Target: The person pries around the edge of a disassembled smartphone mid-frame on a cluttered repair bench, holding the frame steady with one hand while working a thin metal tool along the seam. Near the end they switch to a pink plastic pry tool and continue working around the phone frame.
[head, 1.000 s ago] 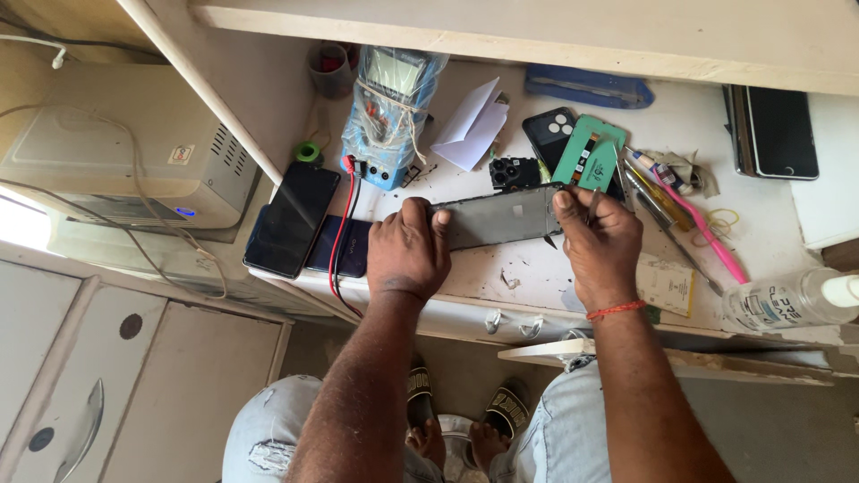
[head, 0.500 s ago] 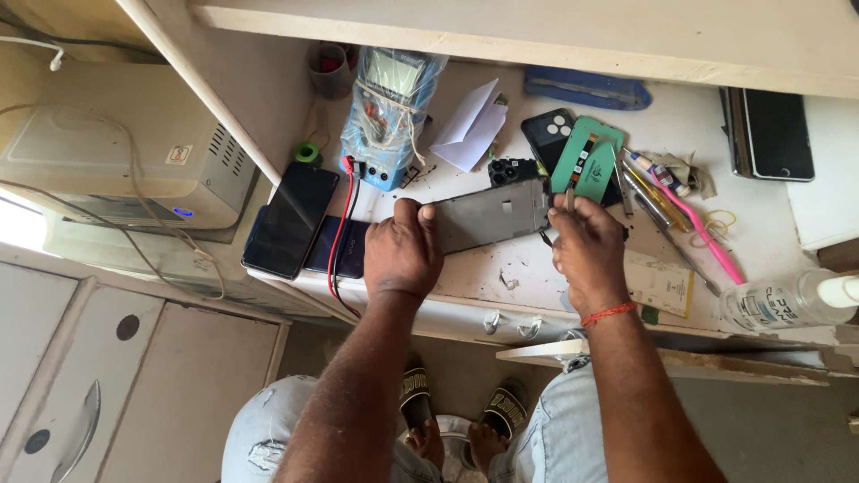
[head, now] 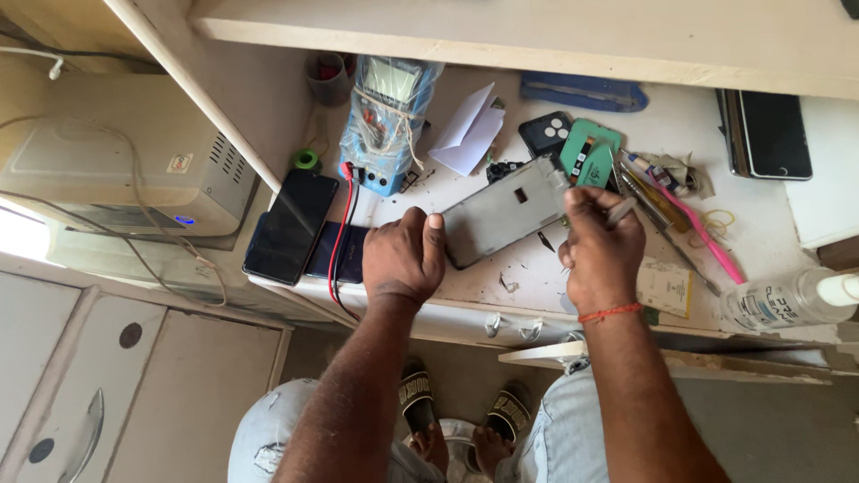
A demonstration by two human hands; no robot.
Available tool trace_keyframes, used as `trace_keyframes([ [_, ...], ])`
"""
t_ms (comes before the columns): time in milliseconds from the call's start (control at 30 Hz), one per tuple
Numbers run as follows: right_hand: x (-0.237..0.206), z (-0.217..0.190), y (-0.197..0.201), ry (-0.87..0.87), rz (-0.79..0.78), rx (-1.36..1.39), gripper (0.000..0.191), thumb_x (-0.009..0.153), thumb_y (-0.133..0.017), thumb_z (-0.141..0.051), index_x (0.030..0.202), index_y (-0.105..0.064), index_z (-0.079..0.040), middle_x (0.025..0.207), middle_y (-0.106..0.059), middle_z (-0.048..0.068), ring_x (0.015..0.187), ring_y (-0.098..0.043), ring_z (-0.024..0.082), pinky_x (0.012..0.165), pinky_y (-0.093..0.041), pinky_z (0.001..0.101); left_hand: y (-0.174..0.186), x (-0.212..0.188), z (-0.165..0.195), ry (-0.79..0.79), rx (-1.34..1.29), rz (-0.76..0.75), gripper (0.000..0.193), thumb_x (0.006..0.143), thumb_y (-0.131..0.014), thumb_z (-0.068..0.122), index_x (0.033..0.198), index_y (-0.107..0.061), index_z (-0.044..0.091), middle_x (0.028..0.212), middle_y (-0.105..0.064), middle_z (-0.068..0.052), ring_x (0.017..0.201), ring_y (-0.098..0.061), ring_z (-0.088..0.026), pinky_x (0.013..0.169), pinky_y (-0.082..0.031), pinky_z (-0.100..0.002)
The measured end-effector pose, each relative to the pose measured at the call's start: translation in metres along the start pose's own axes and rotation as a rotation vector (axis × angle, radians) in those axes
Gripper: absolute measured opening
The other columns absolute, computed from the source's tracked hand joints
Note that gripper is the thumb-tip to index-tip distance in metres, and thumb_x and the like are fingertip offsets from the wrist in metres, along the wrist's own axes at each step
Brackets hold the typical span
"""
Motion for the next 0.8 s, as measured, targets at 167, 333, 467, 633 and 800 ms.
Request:
trace_keyframes([
  [167,0.002,-0.002,0.004,-0.008,0.000,0.038,0.014,0.094,-0.079,-0.014,0.101,-0.070,-0.005,0.075,-0.061,-0.004,0.046,-0.041,0.003,0.038,-0.033,0.0222,0.004,0.000,-0.001,-0.014,-0.071,0.012,0.046,0.105,-0.040,0.044,0.081,-0.059,0.010,0.072,-0.066,-0.016,0.077,-0.063,-0.043,0.074,-0.045,-0.053],
  [333,-0.004,0.005,-0.003,0.099,-0.038,-0.158,0.014,0.092,-0.078,-0.014,0.103,-0.072,-0.007,0.084,-0.069,-0.006,0.055,-0.048,-0.001,0.041,-0.035,0.0203,0.009,0.000,0.005,-0.015,-0.080,0.008,0.048,0.101,-0.047,0.050,0.079,-0.063,0.010,0.072,-0.068,-0.013,0.076,-0.066,-0.040,0.074,-0.047,-0.051],
  [467,0.000,0.016,-0.012,0.151,-0.184,-0.235,0.017,0.099,-0.080,-0.018,0.106,-0.075,-0.003,0.083,-0.064,-0.007,0.067,-0.048,-0.001,0.059,-0.038,0.0168,0.015,0.003,0.014,0.051,-0.028,-0.084,0.052,0.087,-0.059,0.062,0.073,-0.066,0.012,0.067,-0.069,-0.006,0.072,-0.069,-0.033,0.074,-0.049,-0.045],
  [633,0.006,0.027,-0.015,0.194,-0.247,-0.426,0.022,0.098,-0.076,-0.020,0.111,-0.077,-0.003,0.087,-0.069,-0.008,0.077,-0.057,0.000,0.071,-0.048,0.0181,0.020,0.003,0.024,0.023,0.058,-0.124,0.055,0.076,-0.070,0.067,0.070,-0.066,0.013,0.067,-0.069,-0.003,0.074,-0.069,-0.028,0.078,-0.048,-0.042],
  [800,0.011,0.034,-0.013,0.116,-0.309,-0.479,0.031,0.108,-0.064,-0.028,0.124,-0.076,-0.003,0.093,-0.064,-0.002,0.083,-0.055,0.003,0.076,-0.048,0.0207,0.015,0.005,0.020,0.039,0.093,-0.144,0.041,0.080,-0.071,0.053,0.077,-0.066,0.013,0.075,-0.072,-0.004,0.082,-0.069,-0.029,0.083,-0.046,-0.046],
])
Point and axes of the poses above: each hand's wrist, its own x-axis towards the middle knuckle, its own y-axis out of the back of the hand, z = x × y, the point moved 1 cm from there along x, towards the middle knuckle
